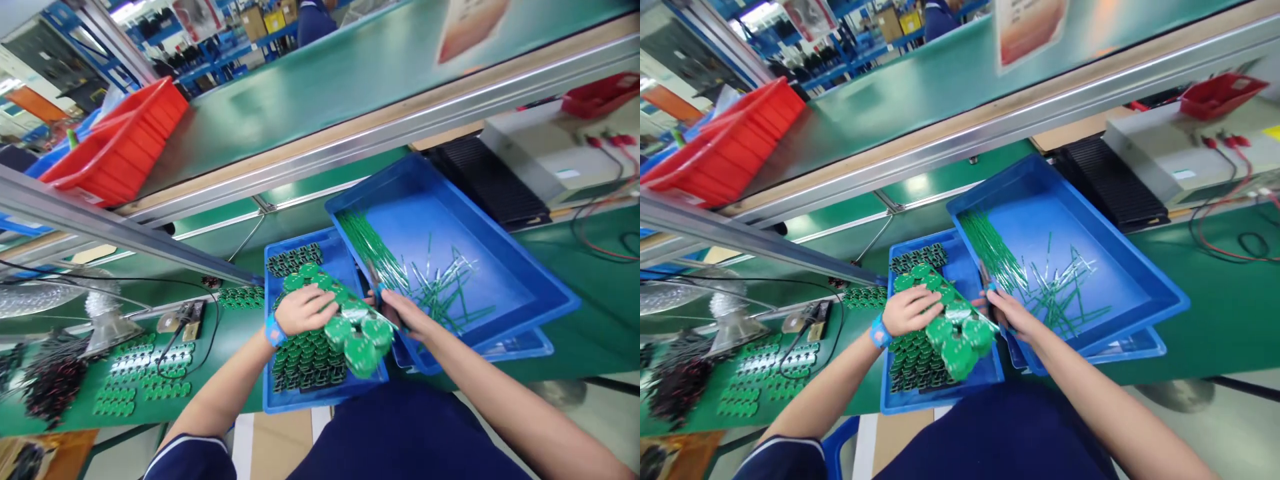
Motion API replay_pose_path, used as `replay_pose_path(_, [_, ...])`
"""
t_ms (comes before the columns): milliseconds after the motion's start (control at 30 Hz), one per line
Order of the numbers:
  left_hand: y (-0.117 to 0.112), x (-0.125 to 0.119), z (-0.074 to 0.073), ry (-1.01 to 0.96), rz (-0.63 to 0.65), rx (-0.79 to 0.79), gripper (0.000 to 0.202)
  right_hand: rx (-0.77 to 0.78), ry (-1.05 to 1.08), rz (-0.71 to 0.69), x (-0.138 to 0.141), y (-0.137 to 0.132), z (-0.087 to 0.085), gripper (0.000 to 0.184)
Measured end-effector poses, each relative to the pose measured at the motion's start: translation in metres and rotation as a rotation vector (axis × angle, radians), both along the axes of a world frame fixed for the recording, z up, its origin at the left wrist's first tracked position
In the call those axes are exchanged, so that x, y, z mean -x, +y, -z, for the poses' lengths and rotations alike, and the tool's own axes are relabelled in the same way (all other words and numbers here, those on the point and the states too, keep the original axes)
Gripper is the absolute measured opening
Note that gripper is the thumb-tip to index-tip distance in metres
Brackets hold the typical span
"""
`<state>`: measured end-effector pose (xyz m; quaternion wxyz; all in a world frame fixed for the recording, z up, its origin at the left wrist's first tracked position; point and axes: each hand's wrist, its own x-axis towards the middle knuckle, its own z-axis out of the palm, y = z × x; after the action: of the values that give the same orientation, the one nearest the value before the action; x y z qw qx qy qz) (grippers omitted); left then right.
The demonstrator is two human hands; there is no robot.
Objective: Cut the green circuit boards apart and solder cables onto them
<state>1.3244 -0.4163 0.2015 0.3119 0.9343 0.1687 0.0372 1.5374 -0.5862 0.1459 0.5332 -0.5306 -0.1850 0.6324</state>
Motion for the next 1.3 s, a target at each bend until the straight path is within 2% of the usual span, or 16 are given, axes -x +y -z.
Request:
replay_pose_path(67, [-0.026,-0.022,-0.014,-0.109,0.021,0.205,0.020,-0.032,0.113,-0.080,0.002,-0.001,-0.007,0.050])
replay_pose_path(133, [-0.046,-0.043,-0.023,-0.132,0.078,0.284,0.021,-0.063,0.195,-0.123,0.002,-0.009,-0.012,0.052])
replay_pose_path(200, [-0.061,-0.058,-0.027,-0.163,0.169,0.197,0.021,-0.086,0.242,-0.120,-0.001,-0.022,-0.014,0.054])
replay_pose_path(267, [-0.075,-0.065,-0.028,-0.210,0.175,0.028,0.020,-0.102,0.261,-0.074,-0.007,-0.036,-0.013,0.052])
replay_pose_path(333, [-0.086,-0.067,-0.027,-0.231,-0.012,-0.089,0.026,-0.115,0.257,0.004,-0.015,-0.048,-0.010,0.052])
replay_pose_path(400, [-0.096,-0.069,-0.025,-0.222,-0.314,-0.025,0.038,-0.127,0.225,0.095,-0.024,-0.056,-0.008,0.053])
replay_pose_path(433, [-0.100,-0.072,-0.023,-0.222,-0.465,0.108,0.045,-0.132,0.200,0.134,-0.029,-0.058,-0.008,0.053])
replay_pose_path(500, [-0.109,-0.085,-0.017,-0.223,-0.657,0.573,0.055,-0.141,0.133,0.194,-0.037,-0.061,-0.013,0.055])
replay_pose_path(567, [-0.121,-0.104,-0.007,-0.257,-0.697,1.104,0.061,-0.148,0.052,0.232,-0.042,-0.064,-0.022,0.059])
replay_pose_path(600, [-0.127,-0.115,0.000,-0.292,-0.678,1.312,0.065,-0.144,-0.034,0.235,-0.043,-0.065,-0.028,0.061])
replay_pose_path(667, [-0.139,-0.134,0.015,-0.379,-0.640,1.561,0.066,-0.115,-0.299,0.187,-0.045,-0.070,-0.042,0.056])
replay_pose_path(733, [-0.148,-0.147,0.031,-0.436,-0.680,1.670,0.059,-0.066,-0.589,0.092,-0.046,-0.078,-0.054,0.043])
replay_pose_path(800, [-0.153,-0.153,0.043,-0.440,-0.755,1.736,0.054,-0.011,-0.750,0.022,-0.049,-0.090,-0.062,0.035])
replay_pose_path(900, [-0.153,-0.156,0.053,-0.441,-0.850,1.754,0.054,0.071,-0.820,-0.022,-0.053,-0.110,-0.064,0.036])
replay_pose_path(1100, [-0.148,-0.163,0.055,-0.544,-0.868,1.595,0.054,0.141,-0.872,-0.116,-0.058,-0.128,-0.058,0.037])
replay_pose_path(1300, [-0.146,-0.167,0.051,-0.570,-0.854,1.493,0.056,0.094,-0.887,-0.062,-0.062,-0.128,-0.059,0.031])
